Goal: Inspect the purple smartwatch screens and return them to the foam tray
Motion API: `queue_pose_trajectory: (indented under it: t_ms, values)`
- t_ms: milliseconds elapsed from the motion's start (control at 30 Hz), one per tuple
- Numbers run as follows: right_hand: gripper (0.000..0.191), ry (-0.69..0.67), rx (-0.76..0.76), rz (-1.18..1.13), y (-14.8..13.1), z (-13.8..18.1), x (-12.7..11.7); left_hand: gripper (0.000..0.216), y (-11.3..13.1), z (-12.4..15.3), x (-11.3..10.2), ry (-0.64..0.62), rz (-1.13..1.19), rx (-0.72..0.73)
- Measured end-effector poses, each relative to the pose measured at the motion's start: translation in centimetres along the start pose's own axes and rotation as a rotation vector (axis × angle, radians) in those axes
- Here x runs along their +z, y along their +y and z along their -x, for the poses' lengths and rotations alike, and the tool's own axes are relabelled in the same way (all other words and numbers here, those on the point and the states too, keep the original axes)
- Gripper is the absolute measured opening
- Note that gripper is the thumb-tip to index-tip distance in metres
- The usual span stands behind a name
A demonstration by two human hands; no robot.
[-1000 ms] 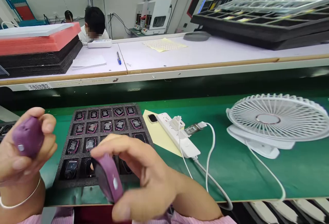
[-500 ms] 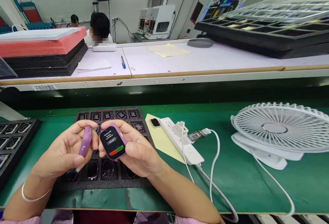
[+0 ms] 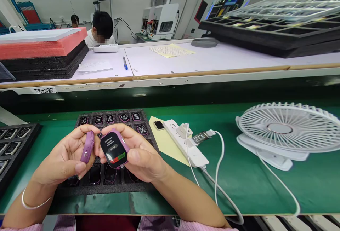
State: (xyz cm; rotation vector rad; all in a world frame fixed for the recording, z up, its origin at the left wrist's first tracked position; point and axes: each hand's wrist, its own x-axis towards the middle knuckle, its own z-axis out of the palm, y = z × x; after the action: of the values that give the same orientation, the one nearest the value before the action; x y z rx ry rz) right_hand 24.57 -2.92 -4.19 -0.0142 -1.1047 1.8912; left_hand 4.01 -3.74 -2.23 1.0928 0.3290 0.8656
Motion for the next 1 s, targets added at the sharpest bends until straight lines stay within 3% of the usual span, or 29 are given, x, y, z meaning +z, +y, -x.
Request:
queue_pose_trajectory:
  t_ms: [1000]
  values:
    - [0.052, 0.033, 0.022, 0.104, -0.06, 0.46, 0.24, 0.052, 0.41, 0.26, 0.57, 0.026, -0.014, -0.045]
